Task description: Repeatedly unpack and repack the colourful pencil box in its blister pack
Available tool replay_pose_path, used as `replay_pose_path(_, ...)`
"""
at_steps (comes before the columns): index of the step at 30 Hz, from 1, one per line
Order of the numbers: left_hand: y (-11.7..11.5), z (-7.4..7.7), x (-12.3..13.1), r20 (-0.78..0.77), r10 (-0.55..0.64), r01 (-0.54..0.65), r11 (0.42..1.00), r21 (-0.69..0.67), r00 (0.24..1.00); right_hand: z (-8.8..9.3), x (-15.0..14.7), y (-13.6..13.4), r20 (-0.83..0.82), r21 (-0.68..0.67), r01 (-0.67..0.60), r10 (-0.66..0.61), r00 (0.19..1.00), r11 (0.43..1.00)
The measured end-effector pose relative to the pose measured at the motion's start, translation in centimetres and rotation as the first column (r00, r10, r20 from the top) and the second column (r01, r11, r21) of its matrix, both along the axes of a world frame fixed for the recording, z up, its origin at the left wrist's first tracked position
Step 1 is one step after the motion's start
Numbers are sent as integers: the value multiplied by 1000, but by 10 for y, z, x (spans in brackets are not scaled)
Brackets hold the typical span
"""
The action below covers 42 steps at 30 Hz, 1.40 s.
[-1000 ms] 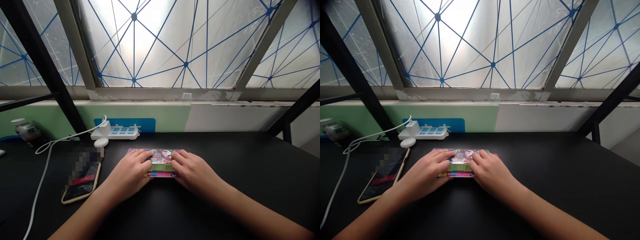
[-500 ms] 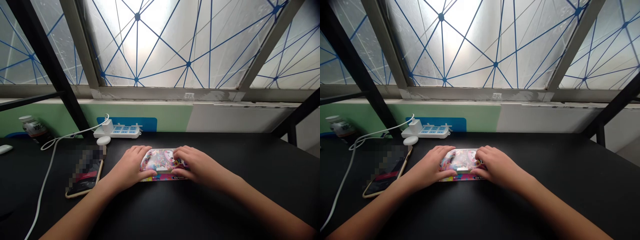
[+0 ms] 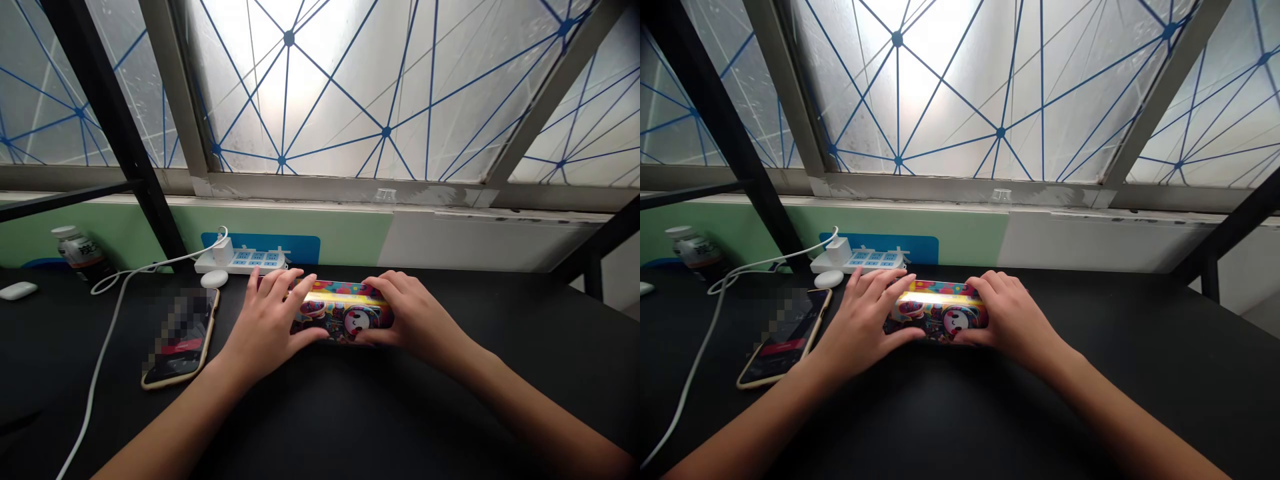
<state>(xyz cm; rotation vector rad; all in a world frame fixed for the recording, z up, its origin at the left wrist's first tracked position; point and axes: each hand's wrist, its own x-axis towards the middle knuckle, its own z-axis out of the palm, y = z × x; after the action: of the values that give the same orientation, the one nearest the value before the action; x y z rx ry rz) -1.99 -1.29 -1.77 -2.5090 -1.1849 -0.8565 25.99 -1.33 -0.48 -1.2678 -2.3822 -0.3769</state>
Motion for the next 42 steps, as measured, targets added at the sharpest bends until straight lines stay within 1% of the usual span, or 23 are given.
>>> replay_pose_path(3, 0, 4, -2, -64, 37, -39, 999, -29, 997, -2, -12, -11, 118, 72, -26, 17, 993, 997)
replay_pose_path(6, -2, 4, 0, -173, 15, -30, 996, -81, 985, -9, -23, -20, 246, 67, -40, 22, 969, 997)
replay_pose_path(8, -5, 4, 2, -234, -3, -21, 995, -99, 972, -13, -29, -24, 288, 57, -37, 19, 957, 998)
replay_pose_path(10, -8, 4, 4, -272, -6, -25, 993, -111, 962, -18, -33, -27, 278, 24, -41, 33, 960, 999)
replay_pose_path(13, -12, 5, 7, -289, -15, -33, 987, -160, 957, -24, -36, -28, 207, -64, -79, 90, 974, 995)
replay_pose_path(15, -13, 4, 9, -282, -43, -18, 978, -210, 958, -29, -37, -27, 169, -106, -117, 134, 976, 987)
replay_pose_path(18, -10, -2, 10, -231, -89, 29, 967, -253, 969, -36, -39, -24, 120, -129, -144, 160, 980, 981)
replay_pose_path(20, -6, -9, 7, -194, -67, 16, 967, -253, 979, -39, -41, -23, 100, -158, -162, 179, 979, 974)
replay_pose_path(22, -2, -16, 3, -190, 7, -60, 960, -273, 982, -40, -44, -22, 103, -201, -175, 199, 975, 964)
replay_pose_path(25, 4, -23, -3, -224, 92, -173, 910, -376, 970, -37, -43, -22, 130, -291, -168, 213, 968, 942)
replay_pose_path(28, 6, -24, -5, -239, 102, -204, 870, -450, 966, -25, -23, -19, 132, -397, -143, 211, 969, 906)
replay_pose_path(32, 7, -22, -3, -232, 111, -209, 866, -455, 966, -2, 19, -11, 95, -468, -105, 168, 981, 877)
replay_pose_path(34, 6, -21, -2, -233, 106, -204, 870, -448, 967, 5, 28, -9, 103, -469, -83, 148, 984, 879)
replay_pose_path(36, 6, -22, -2, -242, 91, -195, 874, -446, 966, 5, 21, -10, 131, -412, -46, 109, 985, 910)
replay_pose_path(38, 7, -23, -2, -252, 72, -182, 876, -446, 965, -3, 2, -14, 139, -324, -33, 83, 987, 945)
replay_pose_path(39, 7, -24, -3, -253, 65, -176, 878, -446, 965, -8, -10, -16, 135, -299, -51, 95, 986, 953)
replay_pose_path(40, 7, -25, -3, -250, 59, -169, 879, -445, 966, -14, -20, -18, 130, -295, -81, 124, 984, 952)
replay_pose_path(42, 9, -26, -4, -239, 56, -161, 880, -447, 969, -23, -33, -21, 123, -331, -144, 194, 973, 932)
